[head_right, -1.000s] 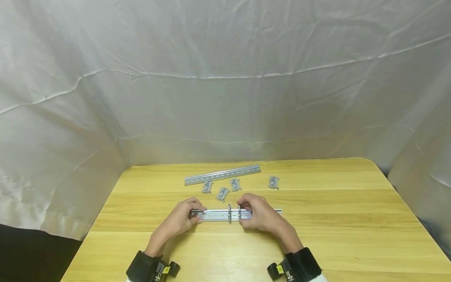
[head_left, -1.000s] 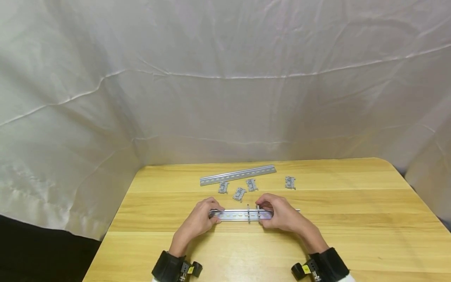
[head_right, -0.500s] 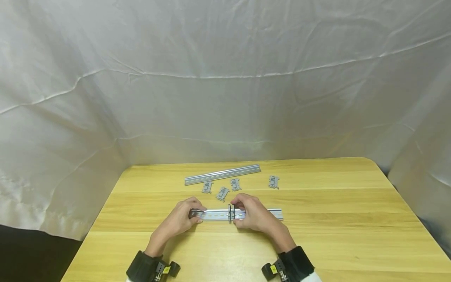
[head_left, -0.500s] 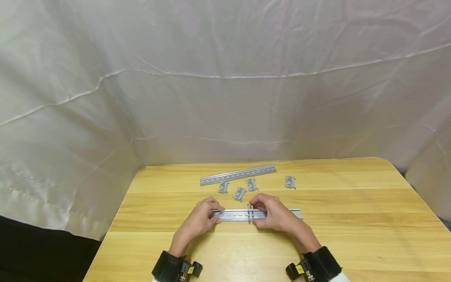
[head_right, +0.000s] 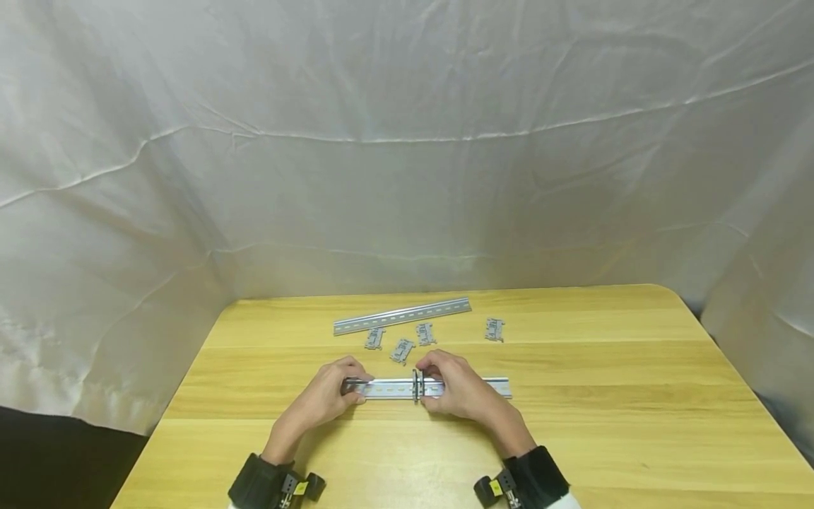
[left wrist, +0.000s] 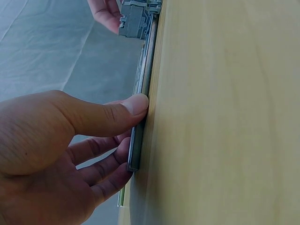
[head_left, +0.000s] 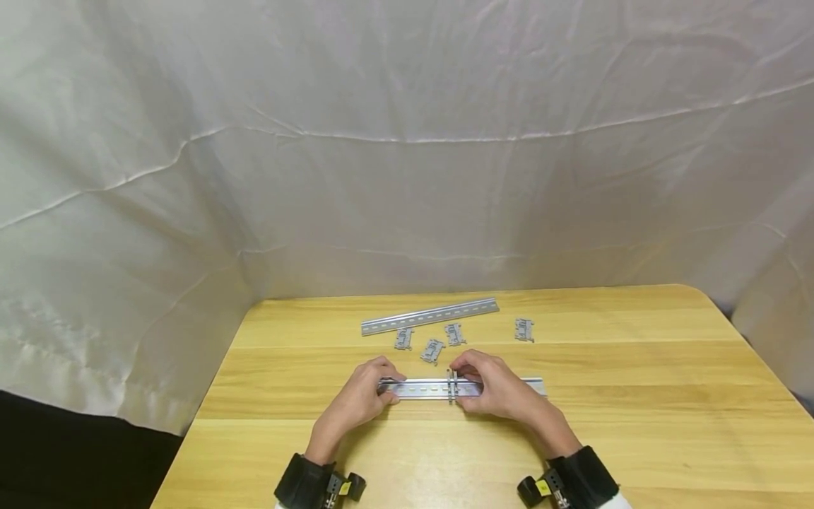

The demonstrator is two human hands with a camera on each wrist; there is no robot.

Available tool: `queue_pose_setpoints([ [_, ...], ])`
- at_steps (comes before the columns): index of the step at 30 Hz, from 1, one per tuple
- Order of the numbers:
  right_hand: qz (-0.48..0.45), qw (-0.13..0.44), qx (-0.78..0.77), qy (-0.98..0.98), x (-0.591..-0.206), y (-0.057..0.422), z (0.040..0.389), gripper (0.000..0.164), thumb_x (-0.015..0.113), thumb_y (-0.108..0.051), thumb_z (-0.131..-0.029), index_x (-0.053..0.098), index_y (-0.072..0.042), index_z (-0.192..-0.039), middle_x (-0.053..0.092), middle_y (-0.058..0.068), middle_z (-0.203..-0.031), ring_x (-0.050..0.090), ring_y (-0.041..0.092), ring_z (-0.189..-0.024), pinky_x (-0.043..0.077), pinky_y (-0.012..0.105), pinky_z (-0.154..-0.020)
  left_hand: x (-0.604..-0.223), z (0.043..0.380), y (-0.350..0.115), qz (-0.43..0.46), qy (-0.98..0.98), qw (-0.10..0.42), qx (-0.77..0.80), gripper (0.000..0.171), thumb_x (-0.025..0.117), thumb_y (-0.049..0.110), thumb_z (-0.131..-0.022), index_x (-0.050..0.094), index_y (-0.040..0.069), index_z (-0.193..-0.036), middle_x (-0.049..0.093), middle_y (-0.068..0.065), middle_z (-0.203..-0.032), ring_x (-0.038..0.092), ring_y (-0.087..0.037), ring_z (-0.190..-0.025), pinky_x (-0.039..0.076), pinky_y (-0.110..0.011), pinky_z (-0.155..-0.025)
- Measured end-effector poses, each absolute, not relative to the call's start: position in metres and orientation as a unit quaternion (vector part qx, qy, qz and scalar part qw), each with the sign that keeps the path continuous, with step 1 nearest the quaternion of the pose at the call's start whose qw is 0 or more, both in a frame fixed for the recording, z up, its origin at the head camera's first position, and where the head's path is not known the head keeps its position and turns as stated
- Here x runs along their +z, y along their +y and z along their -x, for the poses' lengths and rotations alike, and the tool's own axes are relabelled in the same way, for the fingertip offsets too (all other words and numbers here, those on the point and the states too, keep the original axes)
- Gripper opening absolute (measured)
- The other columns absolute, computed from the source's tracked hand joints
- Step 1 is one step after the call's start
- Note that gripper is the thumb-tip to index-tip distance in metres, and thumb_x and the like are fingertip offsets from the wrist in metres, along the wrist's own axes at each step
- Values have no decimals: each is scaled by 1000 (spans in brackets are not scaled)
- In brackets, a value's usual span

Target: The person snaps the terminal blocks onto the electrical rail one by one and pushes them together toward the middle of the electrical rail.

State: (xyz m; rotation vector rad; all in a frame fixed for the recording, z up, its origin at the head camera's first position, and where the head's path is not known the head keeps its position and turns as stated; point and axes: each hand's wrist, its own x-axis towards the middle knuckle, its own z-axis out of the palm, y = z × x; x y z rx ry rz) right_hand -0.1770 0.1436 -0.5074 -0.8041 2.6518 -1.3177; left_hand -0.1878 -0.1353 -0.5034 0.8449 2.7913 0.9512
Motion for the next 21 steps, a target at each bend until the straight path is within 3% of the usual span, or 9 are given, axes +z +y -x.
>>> queue_pose_setpoints([
  [9, 274, 55, -420, 863, -494, 161, 178, 72, 77, -6, -77, 45, 5, -141, 56, 21, -133, 55, 32, -121, 47, 43, -101, -505, 188, -135, -283, 905, 30, 316, 25, 76, 0, -80, 75, 2, -105, 66, -7, -101, 61, -23, -93, 55, -41, -83],
  [16, 240, -50, -298, 922, -484, 210, 212, 60, 76, -10, -79, 55, 6, -132, 58, 22, -128, 55, 39, -114, 49, 56, -95, -505, 189, -133, -280, 906, 32, 316, 25, 76, 1, -80, 75, 2, -105, 66, -6, -102, 62, -23, -93, 55, -41, -83],
  [21, 216, -34, -237, 947, -480, 245, 235, 58, 75, -8, -80, 54, 11, -130, 54, 29, -127, 51, 46, -115, 46, 61, -95, -505, 189, -131, -279, 907, 34, 314, 25, 76, 3, -81, 75, 2, -106, 66, -7, -103, 62, -24, -94, 55, -42, -85],
])
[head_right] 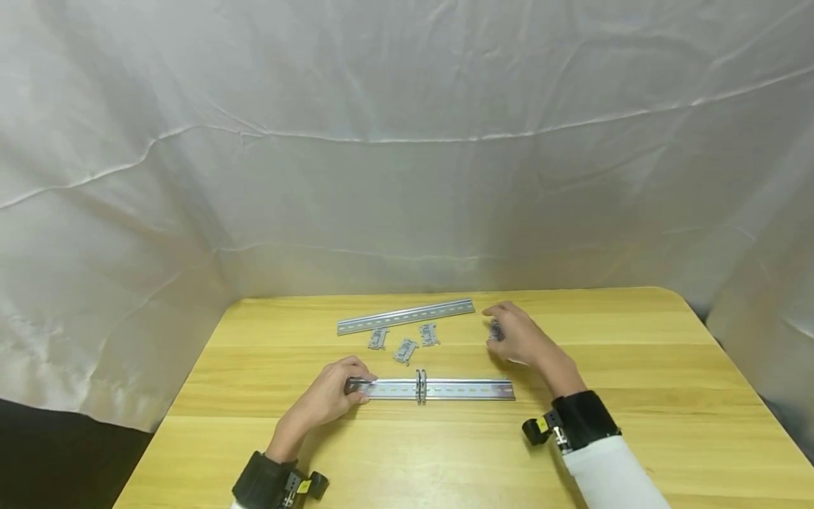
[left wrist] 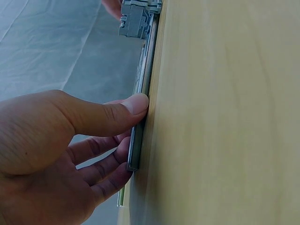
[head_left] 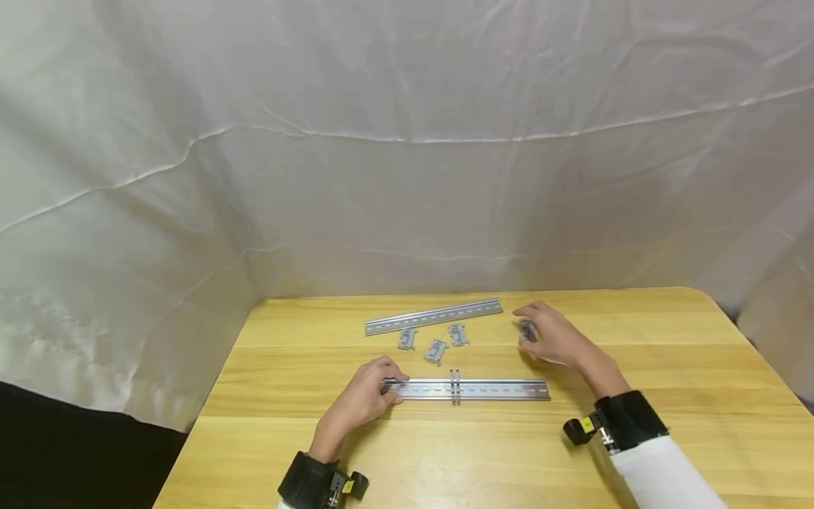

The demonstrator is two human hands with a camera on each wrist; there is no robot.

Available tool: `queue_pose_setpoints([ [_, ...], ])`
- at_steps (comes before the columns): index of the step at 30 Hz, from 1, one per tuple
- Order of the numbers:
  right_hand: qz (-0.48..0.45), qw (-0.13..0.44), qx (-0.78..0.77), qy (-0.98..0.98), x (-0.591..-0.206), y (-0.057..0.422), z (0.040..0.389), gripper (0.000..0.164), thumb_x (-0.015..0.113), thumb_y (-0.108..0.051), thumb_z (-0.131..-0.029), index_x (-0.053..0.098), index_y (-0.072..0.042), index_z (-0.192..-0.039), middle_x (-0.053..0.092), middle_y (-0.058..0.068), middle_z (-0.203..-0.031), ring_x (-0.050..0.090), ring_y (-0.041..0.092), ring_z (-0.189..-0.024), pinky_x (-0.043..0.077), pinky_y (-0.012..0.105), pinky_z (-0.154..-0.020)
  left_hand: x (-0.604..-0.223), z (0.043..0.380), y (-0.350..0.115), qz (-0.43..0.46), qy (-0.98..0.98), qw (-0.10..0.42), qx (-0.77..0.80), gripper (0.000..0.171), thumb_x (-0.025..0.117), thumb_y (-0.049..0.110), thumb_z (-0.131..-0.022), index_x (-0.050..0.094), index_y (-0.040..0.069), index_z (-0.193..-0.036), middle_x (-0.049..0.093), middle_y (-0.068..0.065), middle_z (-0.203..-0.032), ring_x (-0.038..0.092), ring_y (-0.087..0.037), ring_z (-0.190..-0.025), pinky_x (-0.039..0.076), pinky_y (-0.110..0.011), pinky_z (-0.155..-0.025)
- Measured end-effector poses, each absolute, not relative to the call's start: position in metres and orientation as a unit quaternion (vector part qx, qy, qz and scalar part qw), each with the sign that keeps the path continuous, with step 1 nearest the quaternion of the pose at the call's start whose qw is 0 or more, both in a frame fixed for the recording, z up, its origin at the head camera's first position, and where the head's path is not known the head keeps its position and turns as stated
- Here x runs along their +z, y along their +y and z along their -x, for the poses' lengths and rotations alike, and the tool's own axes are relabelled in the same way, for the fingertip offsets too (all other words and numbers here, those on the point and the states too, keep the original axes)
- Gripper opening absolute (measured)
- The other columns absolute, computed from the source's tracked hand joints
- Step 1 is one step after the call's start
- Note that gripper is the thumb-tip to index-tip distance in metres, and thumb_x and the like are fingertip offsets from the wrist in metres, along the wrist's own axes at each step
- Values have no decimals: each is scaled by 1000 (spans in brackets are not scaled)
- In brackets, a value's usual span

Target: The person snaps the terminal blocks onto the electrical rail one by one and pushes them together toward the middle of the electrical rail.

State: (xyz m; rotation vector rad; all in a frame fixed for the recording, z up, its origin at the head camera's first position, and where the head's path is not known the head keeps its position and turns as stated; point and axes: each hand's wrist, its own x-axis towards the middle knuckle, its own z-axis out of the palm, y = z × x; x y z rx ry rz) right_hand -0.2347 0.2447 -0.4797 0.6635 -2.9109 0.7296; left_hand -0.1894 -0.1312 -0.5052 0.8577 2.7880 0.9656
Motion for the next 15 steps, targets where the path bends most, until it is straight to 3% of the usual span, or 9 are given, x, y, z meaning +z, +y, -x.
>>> queue_pose_setpoints([
  [6, -202, -13, 199, -959, -477, 261, 244, 62, 74, -8, -78, 52, 13, -132, 50, 33, -129, 49, 48, -116, 45, 61, -96, -504, 190, -130, -280, 906, 38, 314, 25, 76, 3, -81, 75, 2, -106, 66, -7, -104, 62, -25, -97, 54, -42, -87],
  [15, -202, -47, 173, -963, -477, 258, 252, 58, 75, -9, -75, 58, 11, -126, 52, 28, -122, 53, 32, -95, 51, 46, -79, -504, 190, -128, -283, 905, 38, 314, 26, 76, 2, -81, 75, 3, -106, 66, -6, -104, 61, -23, -97, 54, -41, -86],
])
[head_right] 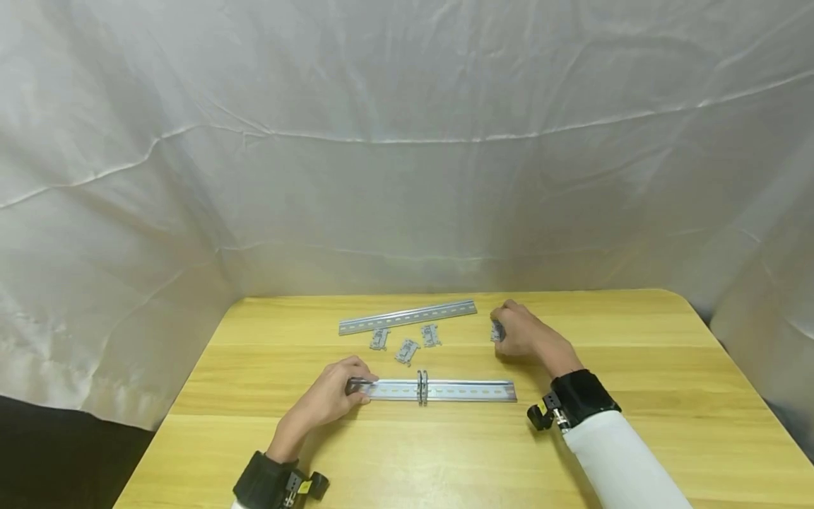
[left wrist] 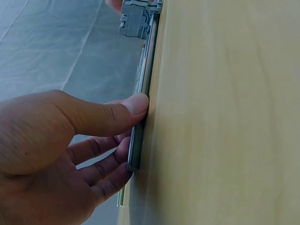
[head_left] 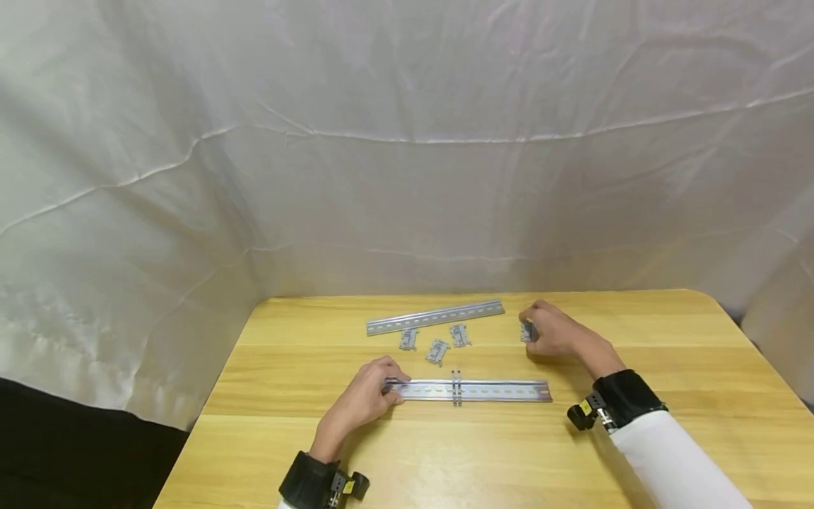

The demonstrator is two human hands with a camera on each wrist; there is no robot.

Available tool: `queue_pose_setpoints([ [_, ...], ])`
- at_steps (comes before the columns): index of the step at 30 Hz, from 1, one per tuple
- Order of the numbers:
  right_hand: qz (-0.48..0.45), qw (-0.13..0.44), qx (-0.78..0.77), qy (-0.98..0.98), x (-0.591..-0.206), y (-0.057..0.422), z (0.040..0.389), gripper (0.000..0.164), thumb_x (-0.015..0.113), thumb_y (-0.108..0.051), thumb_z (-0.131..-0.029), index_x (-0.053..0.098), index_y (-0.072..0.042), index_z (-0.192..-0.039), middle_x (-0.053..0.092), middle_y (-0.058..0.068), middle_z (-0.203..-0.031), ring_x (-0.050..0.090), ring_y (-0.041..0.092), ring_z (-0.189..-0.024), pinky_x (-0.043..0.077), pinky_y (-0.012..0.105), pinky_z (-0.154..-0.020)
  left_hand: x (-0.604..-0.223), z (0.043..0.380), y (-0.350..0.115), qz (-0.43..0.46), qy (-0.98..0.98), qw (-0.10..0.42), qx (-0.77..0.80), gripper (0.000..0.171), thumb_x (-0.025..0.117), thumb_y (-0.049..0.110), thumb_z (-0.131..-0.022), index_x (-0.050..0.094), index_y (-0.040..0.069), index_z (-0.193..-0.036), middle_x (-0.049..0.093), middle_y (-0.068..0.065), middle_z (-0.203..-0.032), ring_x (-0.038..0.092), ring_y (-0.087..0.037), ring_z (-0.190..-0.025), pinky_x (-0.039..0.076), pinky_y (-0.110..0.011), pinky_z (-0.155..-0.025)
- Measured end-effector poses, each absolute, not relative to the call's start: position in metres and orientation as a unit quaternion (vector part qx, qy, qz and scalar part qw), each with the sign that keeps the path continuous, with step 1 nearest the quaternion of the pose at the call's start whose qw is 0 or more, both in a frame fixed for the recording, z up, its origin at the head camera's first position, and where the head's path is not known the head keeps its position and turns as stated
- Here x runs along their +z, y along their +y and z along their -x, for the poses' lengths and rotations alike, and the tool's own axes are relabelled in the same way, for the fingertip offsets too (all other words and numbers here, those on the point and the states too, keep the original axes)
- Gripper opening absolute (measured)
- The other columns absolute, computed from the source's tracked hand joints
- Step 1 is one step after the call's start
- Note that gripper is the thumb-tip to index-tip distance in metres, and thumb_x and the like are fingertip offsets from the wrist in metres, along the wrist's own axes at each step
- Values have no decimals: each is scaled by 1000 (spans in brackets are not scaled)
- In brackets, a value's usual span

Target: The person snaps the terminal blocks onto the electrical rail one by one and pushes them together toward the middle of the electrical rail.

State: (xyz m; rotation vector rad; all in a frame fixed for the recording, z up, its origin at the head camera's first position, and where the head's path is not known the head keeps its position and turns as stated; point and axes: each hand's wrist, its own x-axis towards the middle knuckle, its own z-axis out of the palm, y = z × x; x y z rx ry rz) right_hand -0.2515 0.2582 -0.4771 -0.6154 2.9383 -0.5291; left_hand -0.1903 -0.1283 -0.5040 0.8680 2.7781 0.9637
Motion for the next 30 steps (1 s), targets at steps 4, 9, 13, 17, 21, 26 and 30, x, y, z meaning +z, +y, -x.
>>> queue_pose_setpoints([
  [4, 194, 55, -161, 966, -479, 256, 251, 53, 76, -9, -75, 61, 9, -122, 53, 23, -119, 52, 29, -93, 51, 43, -77, -504, 189, -128, -279, 908, 42, 310, 26, 76, 3, -80, 75, 4, -107, 66, -5, -105, 61, -22, -97, 54, -39, -87],
  [9, 191, 49, -157, 968, -479, 253, 251, 44, 75, -6, -74, 65, 7, -115, 54, 19, -113, 52, 28, -89, 51, 41, -72, -504, 188, -130, -281, 907, 38, 312, 26, 77, 2, -80, 75, 3, -106, 66, -6, -104, 61, -23, -96, 55, -40, -85],
  [13, 200, 43, -154, 967, -479, 250, 251, 39, 74, -6, -74, 66, 6, -111, 54, 17, -107, 50, 26, -83, 48, 37, -67, -504, 188, -131, -282, 906, 34, 314, 25, 77, 2, -80, 75, 3, -105, 66, -6, -102, 61, -22, -93, 55, -40, -82],
  [17, 207, 40, -146, 967, -478, 249, 252, 35, 74, -7, -74, 67, 5, -106, 54, 17, -103, 50, 25, -81, 48, 36, -64, -504, 188, -132, -277, 907, 39, 315, 25, 77, 2, -80, 75, 3, -105, 65, -5, -103, 61, -21, -92, 56, -39, -82],
  [21, 215, 29, -148, 965, -475, 251, 250, 36, 76, -8, -74, 68, 7, -105, 57, 17, -102, 51, 24, -79, 50, 36, -64, -504, 187, -133, -272, 909, 44, 313, 25, 77, 3, -81, 75, 4, -106, 65, -5, -104, 61, -21, -93, 56, -38, -82],
  [26, 226, 7, -163, 960, -467, 252, 241, 45, 79, -10, -73, 66, 11, -112, 58, 19, -101, 53, 22, -77, 53, 36, -63, -504, 188, -134, -271, 911, 44, 307, 25, 77, 5, -81, 75, 5, -106, 65, -3, -103, 61, -20, -94, 55, -38, -84],
  [30, 237, -6, -181, 955, -461, 253, 229, 52, 78, -10, -72, 63, 12, -116, 58, 18, -102, 55, 23, -79, 54, 35, -63, -505, 189, -135, -273, 912, 40, 303, 26, 77, 5, -81, 75, 5, -106, 65, -3, -103, 61, -21, -95, 55, -39, -85],
])
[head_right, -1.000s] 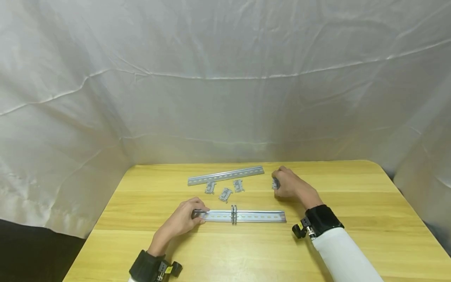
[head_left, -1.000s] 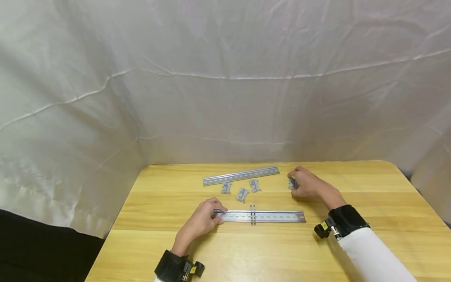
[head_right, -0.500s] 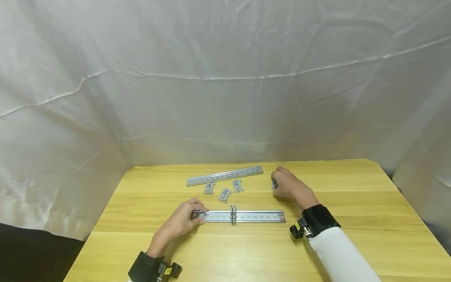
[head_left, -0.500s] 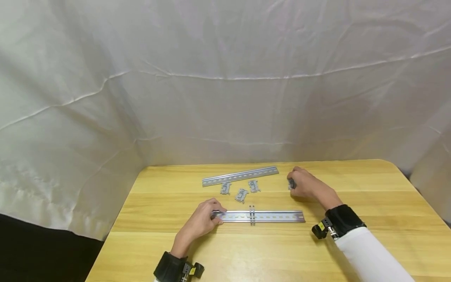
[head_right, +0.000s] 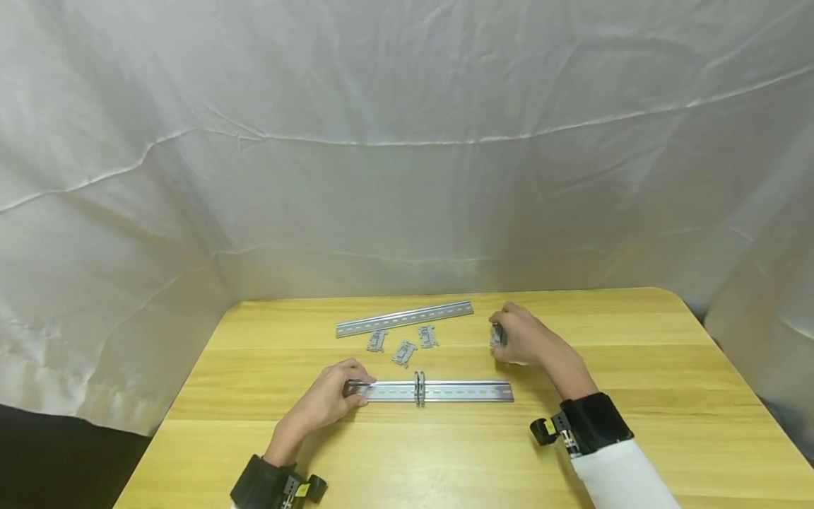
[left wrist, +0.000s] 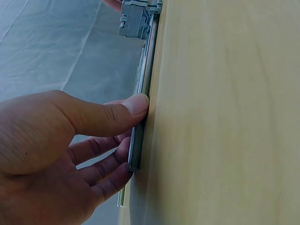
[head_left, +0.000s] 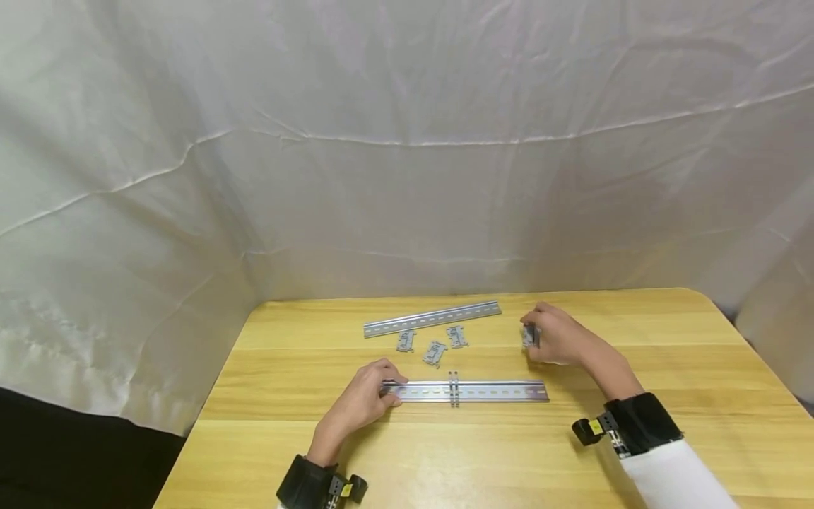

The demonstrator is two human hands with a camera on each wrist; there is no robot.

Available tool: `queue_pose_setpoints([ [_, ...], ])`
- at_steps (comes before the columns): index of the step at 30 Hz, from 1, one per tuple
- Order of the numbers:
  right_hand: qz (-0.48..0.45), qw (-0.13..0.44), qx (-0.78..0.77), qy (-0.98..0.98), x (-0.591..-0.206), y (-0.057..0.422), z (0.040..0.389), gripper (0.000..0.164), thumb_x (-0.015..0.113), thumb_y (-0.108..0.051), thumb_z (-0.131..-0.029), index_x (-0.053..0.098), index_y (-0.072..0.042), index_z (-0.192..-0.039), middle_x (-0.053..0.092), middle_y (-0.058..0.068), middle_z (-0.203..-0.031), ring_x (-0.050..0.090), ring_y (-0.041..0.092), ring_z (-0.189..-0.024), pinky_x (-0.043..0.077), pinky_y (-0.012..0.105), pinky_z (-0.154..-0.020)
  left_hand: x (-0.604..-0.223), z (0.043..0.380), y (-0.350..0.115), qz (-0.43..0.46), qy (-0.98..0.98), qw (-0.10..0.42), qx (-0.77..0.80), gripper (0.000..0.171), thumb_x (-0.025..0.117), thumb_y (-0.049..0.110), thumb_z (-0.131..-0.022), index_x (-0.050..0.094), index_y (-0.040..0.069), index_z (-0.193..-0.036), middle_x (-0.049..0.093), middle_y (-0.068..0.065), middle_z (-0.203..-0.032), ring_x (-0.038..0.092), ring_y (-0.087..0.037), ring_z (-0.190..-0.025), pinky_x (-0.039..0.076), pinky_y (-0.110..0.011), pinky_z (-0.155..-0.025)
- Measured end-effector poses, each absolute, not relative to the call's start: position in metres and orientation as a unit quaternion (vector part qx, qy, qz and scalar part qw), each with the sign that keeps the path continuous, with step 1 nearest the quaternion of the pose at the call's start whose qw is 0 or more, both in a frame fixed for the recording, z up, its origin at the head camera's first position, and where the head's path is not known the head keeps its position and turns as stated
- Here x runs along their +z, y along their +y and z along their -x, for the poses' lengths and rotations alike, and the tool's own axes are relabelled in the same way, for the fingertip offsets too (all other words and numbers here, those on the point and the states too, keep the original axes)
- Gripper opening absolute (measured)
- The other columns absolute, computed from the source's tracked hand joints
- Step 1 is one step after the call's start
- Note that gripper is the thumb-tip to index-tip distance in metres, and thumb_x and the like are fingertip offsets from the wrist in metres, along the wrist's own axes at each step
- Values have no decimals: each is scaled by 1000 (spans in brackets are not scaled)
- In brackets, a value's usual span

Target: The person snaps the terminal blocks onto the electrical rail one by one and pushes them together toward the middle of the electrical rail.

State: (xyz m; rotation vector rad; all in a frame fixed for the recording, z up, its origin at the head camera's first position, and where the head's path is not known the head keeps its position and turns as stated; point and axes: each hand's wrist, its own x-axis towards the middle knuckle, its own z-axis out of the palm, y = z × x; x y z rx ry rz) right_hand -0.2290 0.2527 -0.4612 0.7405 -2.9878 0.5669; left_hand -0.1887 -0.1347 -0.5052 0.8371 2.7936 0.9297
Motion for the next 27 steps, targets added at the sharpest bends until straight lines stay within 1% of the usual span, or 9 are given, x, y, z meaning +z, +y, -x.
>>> queue_pose_setpoints([
  [5, -226, 15, 248, -942, -460, 260, 208, 53, 76, -5, -72, 61, 14, -119, 58, 17, -103, 60, 28, -87, 60, 41, -74, -506, 191, -133, -275, 909, 40, 311, 26, 77, 4, -80, 75, 5, -106, 65, -4, -103, 61, -22, -94, 55, -40, -84],
  [8, -205, 19, 280, -938, -465, 267, 191, 51, 76, -4, -73, 61, 13, -118, 59, 16, -105, 61, 30, -93, 59, 44, -79, -506, 192, -131, -280, 906, 42, 314, 26, 76, 4, -81, 75, 4, -107, 65, -4, -103, 61, -21, -94, 55, -39, -84],
  [12, -189, 33, 297, -935, -472, 273, 171, 49, 77, -4, -70, 62, 9, -115, 60, 11, -102, 61, 27, -92, 60, 43, -78, -507, 193, -129, -283, 907, 44, 310, 26, 76, 4, -81, 75, 4, -107, 65, -4, -104, 61, -21, -94, 55, -39, -84],
  [17, -184, 52, 304, -933, -480, 277, 159, 50, 78, -4, -66, 64, 7, -113, 60, 6, -97, 60, 23, -88, 61, 39, -73, -507, 193, -127, -283, 907, 47, 309, 25, 76, 4, -81, 75, 4, -107, 65, -4, -104, 61, -21, -95, 55, -39, -85],
  [21, -180, 35, 322, -929, -484, 279, 156, 49, 75, -1, -66, 63, 6, -113, 62, 8, -100, 61, 22, -89, 61, 37, -74, -508, 193, -128, -286, 905, 45, 310, 25, 76, 5, -82, 75, 4, -107, 65, -4, -103, 61, -21, -94, 56, -40, -84],
  [25, -178, 7, 343, -922, -488, 279, 155, 49, 74, 2, -66, 61, 6, -113, 63, 12, -105, 60, 24, -92, 60, 36, -79, -508, 193, -129, -286, 905, 46, 311, 25, 76, 5, -82, 75, 4, -107, 65, -4, -103, 62, -21, -93, 57, -39, -82],
  [27, -182, 3, 347, -920, -490, 280, 154, 49, 73, 3, -65, 61, 4, -113, 63, 12, -105, 60, 25, -94, 59, 37, -81, -508, 194, -129, -287, 905, 46, 310, 25, 76, 5, -82, 75, 4, -107, 65, -4, -103, 62, -21, -93, 57, -39, -82],
])
